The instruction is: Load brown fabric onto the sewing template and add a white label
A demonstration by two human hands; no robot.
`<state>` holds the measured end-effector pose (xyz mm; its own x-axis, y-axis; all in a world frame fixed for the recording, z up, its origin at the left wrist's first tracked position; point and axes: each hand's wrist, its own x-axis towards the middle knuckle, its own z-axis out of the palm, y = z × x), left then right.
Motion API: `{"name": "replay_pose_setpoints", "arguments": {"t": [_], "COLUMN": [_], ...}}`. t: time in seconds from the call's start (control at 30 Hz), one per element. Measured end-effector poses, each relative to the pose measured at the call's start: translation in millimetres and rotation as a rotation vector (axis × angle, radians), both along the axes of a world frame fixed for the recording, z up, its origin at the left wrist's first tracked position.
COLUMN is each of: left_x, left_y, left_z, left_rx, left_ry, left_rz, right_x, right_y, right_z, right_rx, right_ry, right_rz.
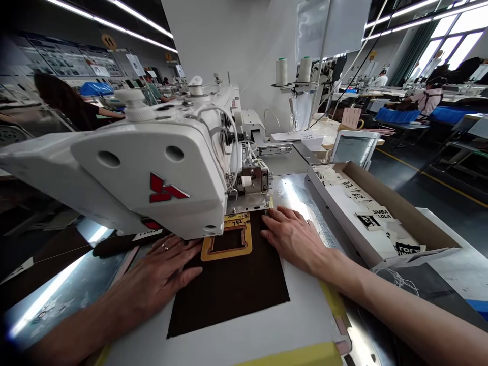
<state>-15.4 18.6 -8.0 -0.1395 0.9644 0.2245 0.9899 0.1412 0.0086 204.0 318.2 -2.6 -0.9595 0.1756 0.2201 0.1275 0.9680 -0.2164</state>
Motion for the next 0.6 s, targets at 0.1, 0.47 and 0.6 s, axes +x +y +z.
{"name": "replay_pose_setpoints", "arguments": {"t": [0.1,0.47,0.6], "left_x": [6,22,25], "left_y": [-4,-19,-24], "left_z": [4.0,6.1,5.0], "left_rx": [0.109,0.035,0.047], "left_ry": [-0.050,0.013,-0.051], "left_rz": [0.024,-0.175,-0.103], "right_x": [14,56,59], "right_y": [-7,-46,-46], "right_z": [8.9,2.6,1.1], "right_rx": [-0.019,0.028,0.042], "right_ry": [0.006,-0.008,0.042], "right_rz": [0.021,0.097,0.085]}}
